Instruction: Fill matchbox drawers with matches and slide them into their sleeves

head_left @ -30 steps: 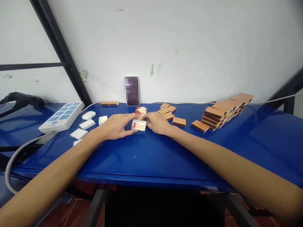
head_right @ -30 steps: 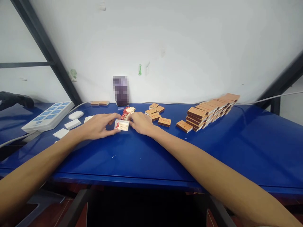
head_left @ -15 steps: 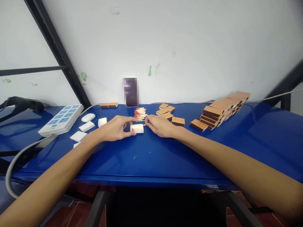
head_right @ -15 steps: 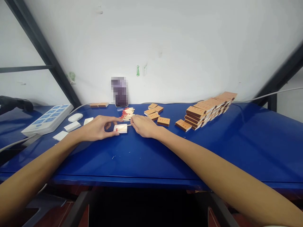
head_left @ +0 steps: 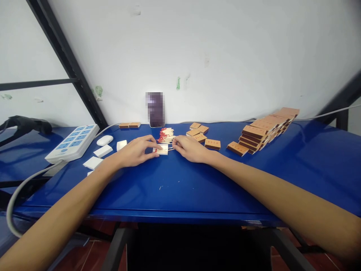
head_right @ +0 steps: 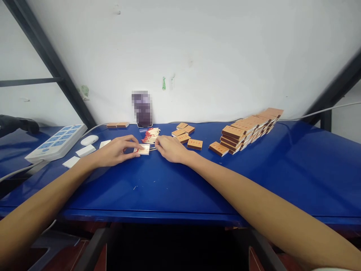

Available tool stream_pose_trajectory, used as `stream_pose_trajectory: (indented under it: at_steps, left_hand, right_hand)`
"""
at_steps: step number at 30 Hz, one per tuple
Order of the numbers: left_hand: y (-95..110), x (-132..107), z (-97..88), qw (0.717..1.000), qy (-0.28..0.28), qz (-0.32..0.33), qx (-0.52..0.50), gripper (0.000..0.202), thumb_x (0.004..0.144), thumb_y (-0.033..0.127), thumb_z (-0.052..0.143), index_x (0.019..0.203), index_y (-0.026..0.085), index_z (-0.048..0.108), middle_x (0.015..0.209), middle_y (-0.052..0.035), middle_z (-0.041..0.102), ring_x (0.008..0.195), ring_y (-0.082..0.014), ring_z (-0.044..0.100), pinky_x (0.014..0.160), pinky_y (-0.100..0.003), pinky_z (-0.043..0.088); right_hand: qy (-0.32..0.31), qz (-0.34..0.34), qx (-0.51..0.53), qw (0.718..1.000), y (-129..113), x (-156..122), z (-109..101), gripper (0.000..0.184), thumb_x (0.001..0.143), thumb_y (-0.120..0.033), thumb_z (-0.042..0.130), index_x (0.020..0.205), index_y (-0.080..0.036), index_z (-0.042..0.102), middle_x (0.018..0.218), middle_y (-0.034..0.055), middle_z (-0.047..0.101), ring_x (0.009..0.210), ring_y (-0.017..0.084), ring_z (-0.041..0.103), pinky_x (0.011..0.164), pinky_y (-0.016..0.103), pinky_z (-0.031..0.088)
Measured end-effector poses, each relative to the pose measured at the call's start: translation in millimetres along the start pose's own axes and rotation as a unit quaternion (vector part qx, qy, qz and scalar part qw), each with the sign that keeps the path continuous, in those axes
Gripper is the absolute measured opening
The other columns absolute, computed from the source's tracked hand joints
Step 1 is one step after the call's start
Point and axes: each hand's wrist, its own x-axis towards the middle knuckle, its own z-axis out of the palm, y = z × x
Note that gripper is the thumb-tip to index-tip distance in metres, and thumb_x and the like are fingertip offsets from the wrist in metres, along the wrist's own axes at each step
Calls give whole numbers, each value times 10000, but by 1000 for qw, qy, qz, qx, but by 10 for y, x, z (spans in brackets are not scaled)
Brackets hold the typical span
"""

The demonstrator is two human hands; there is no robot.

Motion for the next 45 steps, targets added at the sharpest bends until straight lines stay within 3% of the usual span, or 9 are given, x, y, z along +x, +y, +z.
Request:
stream_pose_trajectory:
  at_steps: [5,11,19,26,32,38,45]
  left_hand:
    - [8,7,15,999,19,3,-30,306,937,412,519,1137,238,671,1072,-64,594,932,-188,579,802,-309,441]
    - [15,10,-5,998,45,-20,-46,296,907,458,550,1046,228,672,995,-35,603,734,-139,531,687,-274,405]
    - [-3,-3,20,1000,1,-30,-5,295,942,448,478,1045,238,658,1081,-49,596,856,-176,578,738,-283,410]
    - [19,-4,13,997,-1,-73,8,402,894,516,536,1168,225,578,997,-43,648,804,-188,586,722,-296,414]
    - [12,-1,17,999,12,-33,-7,400,921,533,481,1128,213,602,889,-32,670,736,-177,597,707,-298,426]
    - [23,7,-4,1000,5,6,-10,428,976,497,386,1138,216,665,1072,-65,698,908,-194,638,808,-319,457]
    - [-6,-5,2,999,-7,-14,37,443,977,499,379,1245,234,612,1127,-73,673,972,-214,626,822,-334,456]
  right_hand:
    - [-18,3,10,1000,-21,-10,-75,147,924,-203,477,850,-163,598,741,19,606,654,132,483,635,262,302]
    - [-52,0,1,999,-19,-2,-79,122,934,-194,475,870,-169,575,829,38,626,717,144,513,651,260,320]
    - [-48,19,-80,995,-17,-12,-31,183,974,-200,362,917,-178,534,970,90,645,840,197,558,742,307,359]
    - [-45,26,-93,994,73,-12,-24,144,941,-160,392,935,-175,535,985,92,644,889,210,565,742,309,361]
    - [-52,24,-105,993,26,-23,-46,176,965,-189,365,915,-174,533,969,105,639,870,222,563,732,325,355]
    - [-48,30,-103,993,-20,-32,-57,172,965,-158,345,948,-166,517,1002,122,633,907,236,556,763,338,364]
    - [18,34,-99,994,-21,-33,-69,187,989,-185,306,980,-161,491,998,117,611,863,221,536,740,334,358]
